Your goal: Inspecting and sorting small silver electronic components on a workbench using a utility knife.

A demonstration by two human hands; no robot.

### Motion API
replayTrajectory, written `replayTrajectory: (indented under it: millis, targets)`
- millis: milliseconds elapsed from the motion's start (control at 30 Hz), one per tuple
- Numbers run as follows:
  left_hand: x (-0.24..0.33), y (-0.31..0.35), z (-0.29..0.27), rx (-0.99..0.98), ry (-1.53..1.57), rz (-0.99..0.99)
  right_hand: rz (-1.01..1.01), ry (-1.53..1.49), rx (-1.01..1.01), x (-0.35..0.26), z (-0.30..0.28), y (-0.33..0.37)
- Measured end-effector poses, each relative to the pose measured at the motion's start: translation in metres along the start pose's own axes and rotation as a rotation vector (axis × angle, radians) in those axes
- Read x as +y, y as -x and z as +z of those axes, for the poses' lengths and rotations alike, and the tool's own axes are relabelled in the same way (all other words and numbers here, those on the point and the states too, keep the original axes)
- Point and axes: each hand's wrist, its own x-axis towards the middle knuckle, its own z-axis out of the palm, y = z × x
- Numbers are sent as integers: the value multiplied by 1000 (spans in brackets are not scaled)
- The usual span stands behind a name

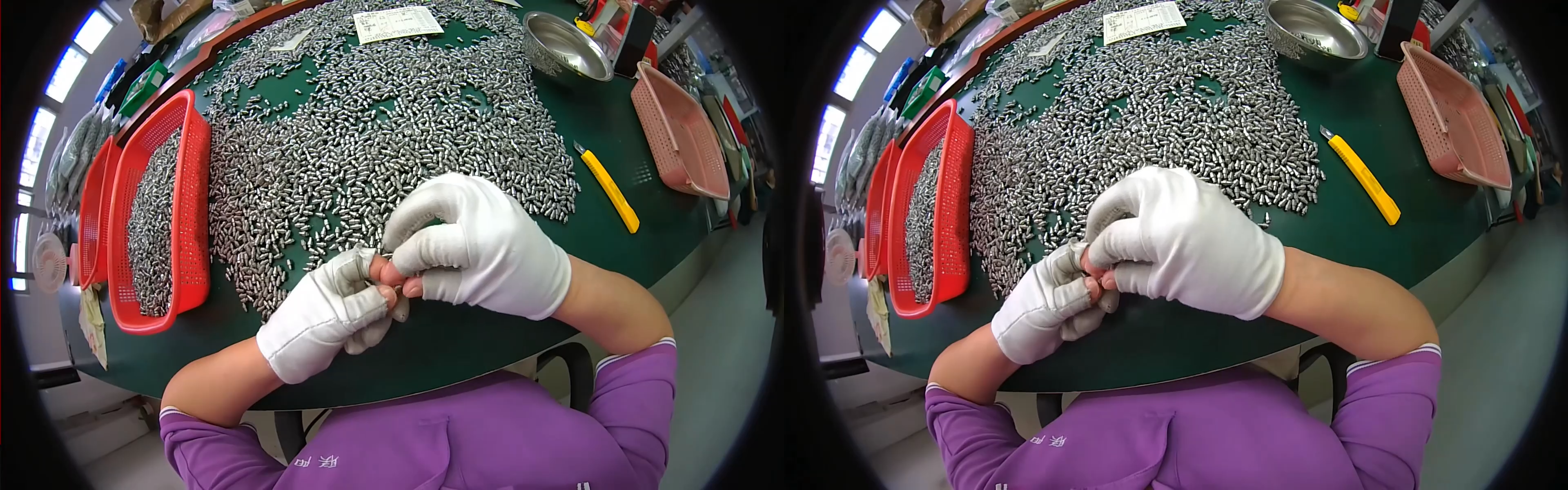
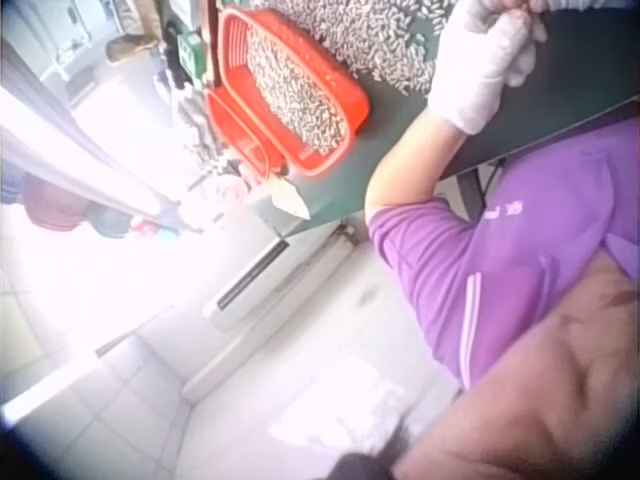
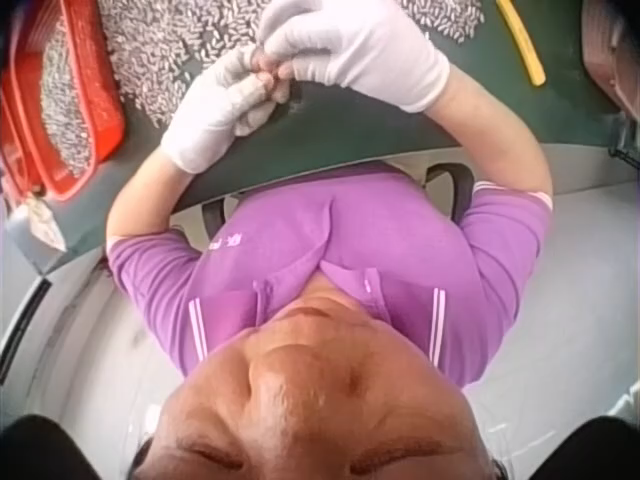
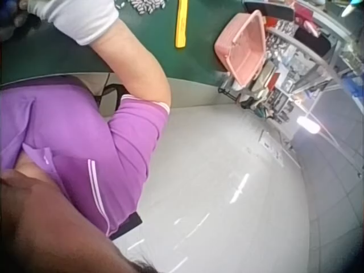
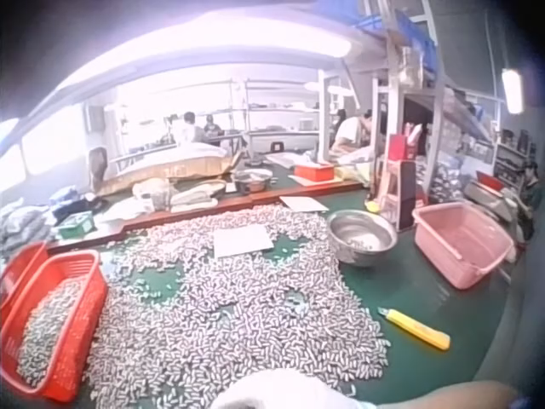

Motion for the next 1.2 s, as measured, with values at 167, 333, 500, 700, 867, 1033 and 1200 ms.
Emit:
replayTrajectory:
  millis: [167, 333, 500, 700, 867, 1033, 1200]
  targets:
    - [1, 0, 0, 17, 44, 21, 71, 255, 13, 4, -8, 1]
    - [-1, 0, -1, 10, 3, 58, 35, 340, 13, 6, -11, 0]
    - [0, 0, -3, -32, 24, 70, -28, 369, -132, 10, -9, 3]
    - [-5, -1, -3, -59, 62, 161, 30, 470, -198, 9, -5, 6]
    - [-3, -1, -2, 6, 58, 75, 80, 436, -143, 4, -3, 6]
    - [2, 0, 4, 16, -1, 51, 184, 85, -39, -4, 2, 6]
    - [-2, 0, 5, 88, 19, 39, 199, -1, -8, -5, 4, 4]
